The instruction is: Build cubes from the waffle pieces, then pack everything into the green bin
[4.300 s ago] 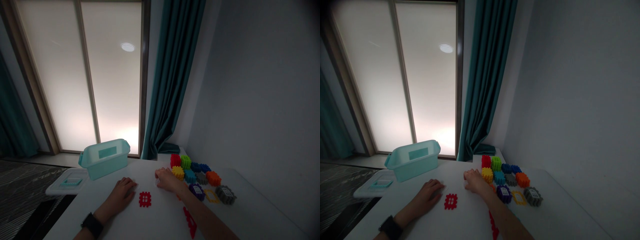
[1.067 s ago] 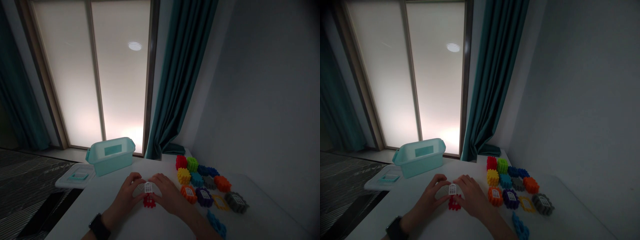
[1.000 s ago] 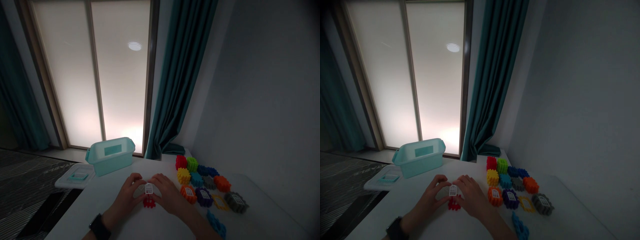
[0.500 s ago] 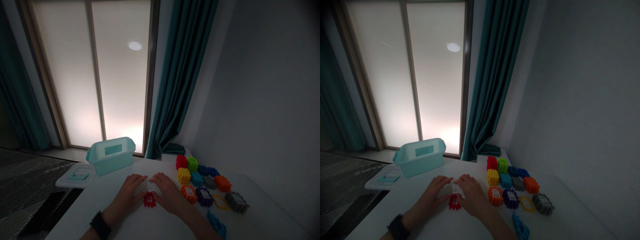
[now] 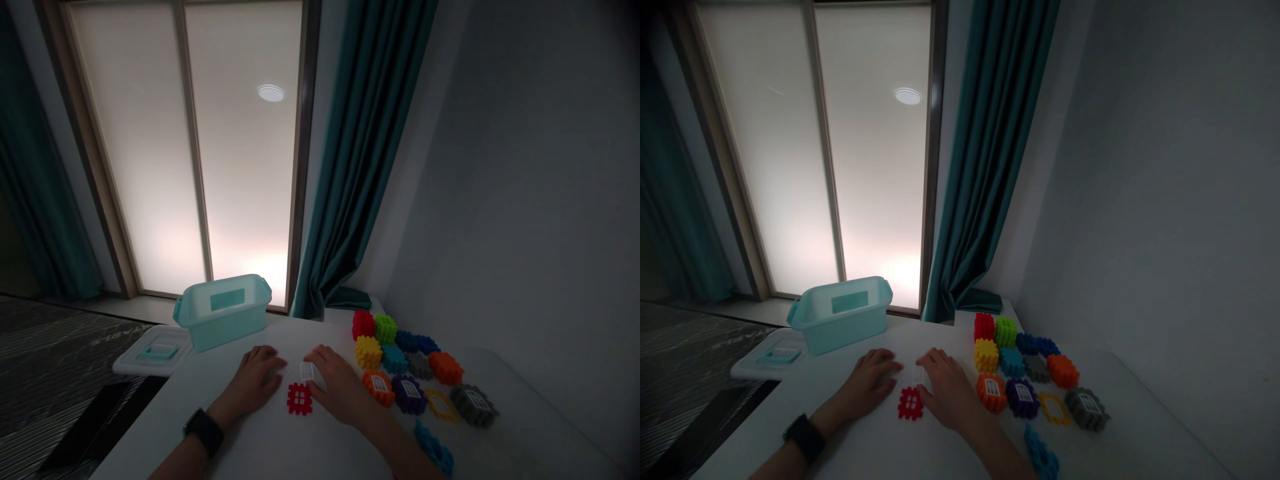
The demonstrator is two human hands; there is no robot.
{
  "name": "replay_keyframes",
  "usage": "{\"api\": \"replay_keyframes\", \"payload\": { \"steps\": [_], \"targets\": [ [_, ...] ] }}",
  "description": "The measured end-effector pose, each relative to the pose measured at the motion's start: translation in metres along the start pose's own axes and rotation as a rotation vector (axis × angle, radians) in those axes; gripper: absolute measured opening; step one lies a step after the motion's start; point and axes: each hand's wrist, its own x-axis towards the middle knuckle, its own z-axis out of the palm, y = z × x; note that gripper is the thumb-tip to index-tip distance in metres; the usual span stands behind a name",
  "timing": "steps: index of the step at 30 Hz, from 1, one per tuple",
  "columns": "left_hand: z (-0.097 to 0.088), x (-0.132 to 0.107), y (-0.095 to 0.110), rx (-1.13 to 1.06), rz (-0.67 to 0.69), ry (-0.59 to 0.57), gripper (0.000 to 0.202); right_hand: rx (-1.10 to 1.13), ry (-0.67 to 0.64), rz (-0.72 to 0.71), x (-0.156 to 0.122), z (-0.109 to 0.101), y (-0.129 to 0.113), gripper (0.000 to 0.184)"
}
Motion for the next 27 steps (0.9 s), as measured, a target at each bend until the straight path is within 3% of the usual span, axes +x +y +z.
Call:
{"api": "replay_keyframes", "payload": {
  "steps": [10,15,21,27],
  "targets": [
    [0.002,0.001,0.014,-0.126,-0.103,0.016,0.015,0.046,-0.005,0.030,0.000,0.000,0.001,0.033],
    [0.006,0.004,0.018,-0.486,-0.154,0.069,0.005,0.052,0.021,0.055,0.000,-0.001,-0.003,0.034],
    [-0.001,0.005,0.025,-0.916,-0.187,0.129,0.034,0.008,0.052,0.027,0.002,-0.002,-0.010,0.034],
    [-0.005,0.003,0.033,-1.031,-0.217,0.115,0.042,-0.034,0.075,-0.002,0.002,-0.001,-0.015,0.032]
  ]
}}
